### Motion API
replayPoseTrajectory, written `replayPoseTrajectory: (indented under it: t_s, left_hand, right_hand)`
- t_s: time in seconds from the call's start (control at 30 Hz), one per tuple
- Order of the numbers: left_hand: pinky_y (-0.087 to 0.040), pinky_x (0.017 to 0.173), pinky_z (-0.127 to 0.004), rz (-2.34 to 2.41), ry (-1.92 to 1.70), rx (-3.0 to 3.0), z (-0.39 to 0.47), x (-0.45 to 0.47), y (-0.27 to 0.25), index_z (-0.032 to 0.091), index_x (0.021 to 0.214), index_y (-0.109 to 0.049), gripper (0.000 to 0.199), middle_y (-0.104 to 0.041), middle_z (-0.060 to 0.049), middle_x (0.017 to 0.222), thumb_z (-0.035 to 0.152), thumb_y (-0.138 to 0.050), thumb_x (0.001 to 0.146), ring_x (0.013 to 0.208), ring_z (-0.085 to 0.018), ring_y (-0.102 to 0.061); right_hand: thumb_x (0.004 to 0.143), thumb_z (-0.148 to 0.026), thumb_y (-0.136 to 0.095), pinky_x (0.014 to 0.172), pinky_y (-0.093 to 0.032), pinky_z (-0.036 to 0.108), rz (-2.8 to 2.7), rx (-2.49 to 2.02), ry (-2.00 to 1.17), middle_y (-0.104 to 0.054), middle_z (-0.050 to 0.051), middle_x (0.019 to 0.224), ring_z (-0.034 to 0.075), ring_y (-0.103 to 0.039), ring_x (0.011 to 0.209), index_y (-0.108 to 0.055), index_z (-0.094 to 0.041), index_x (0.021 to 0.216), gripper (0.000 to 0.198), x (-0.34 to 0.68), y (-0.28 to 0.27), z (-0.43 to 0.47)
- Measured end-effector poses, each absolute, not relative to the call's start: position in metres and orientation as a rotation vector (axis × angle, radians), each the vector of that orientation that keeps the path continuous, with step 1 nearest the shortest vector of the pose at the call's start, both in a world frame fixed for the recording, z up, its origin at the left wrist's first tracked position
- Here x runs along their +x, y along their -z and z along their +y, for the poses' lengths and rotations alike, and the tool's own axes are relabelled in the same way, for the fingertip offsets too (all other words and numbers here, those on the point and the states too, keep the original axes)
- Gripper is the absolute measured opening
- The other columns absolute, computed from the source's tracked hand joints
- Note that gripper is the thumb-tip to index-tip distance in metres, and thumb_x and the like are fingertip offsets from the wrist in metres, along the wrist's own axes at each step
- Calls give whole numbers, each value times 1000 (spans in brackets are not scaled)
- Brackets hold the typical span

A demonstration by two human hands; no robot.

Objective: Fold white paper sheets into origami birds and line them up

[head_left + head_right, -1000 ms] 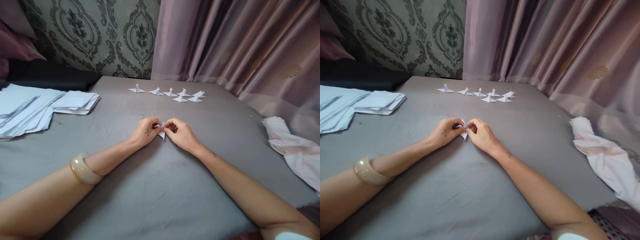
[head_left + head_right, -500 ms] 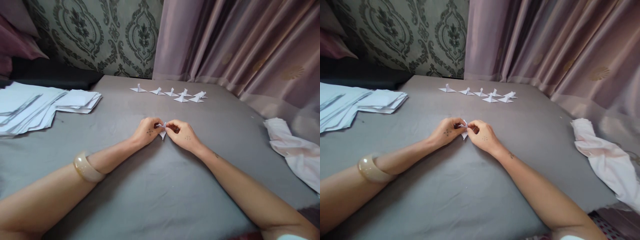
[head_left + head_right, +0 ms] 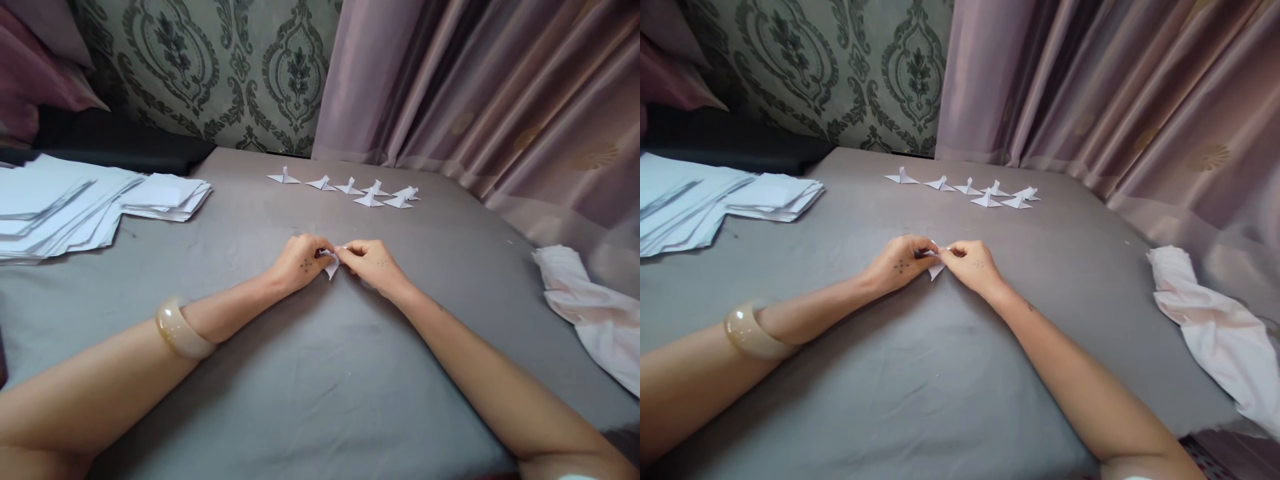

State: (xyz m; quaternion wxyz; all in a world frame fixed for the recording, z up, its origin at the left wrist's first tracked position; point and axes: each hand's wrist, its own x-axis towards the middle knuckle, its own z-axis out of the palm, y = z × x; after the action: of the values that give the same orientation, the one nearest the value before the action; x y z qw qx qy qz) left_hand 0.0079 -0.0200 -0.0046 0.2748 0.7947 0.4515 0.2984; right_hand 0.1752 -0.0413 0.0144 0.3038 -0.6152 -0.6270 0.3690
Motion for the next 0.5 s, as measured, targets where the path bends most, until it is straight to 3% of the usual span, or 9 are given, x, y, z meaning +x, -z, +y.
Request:
replayPoseTrajectory:
  t_s: [0.1,0.2,0.5]
  left_hand:
    - [-40,61,-22,1203,-782,2157,-20,7,5,18,87,-73,16,-67,-1,70,22,-59,81,64,-12,-56]
    - [-39,61,-23,1192,-759,2169,-20,7,4,18,87,-74,17,-67,-1,70,23,-58,82,64,-12,-56]
    - [-39,60,-23,1180,-759,2132,-20,6,3,18,85,-73,18,-65,0,68,27,-59,82,62,-12,-53]
  right_hand:
    - [76,-42,-64,42,-22,20,-1490,-1624,-1248,-42,-6,52,5,-31,45,-61,-16,67,27,178,-17,-39]
    - [74,-37,-68,38,-15,19,-1321,-1596,-1449,-47,-4,60,2,-30,43,-59,-15,65,26,180,-15,-36]
    - [75,-27,-69,34,-15,15,-1207,-1557,-1496,-45,-4,58,1,-33,41,-60,-13,69,17,181,-13,-36]
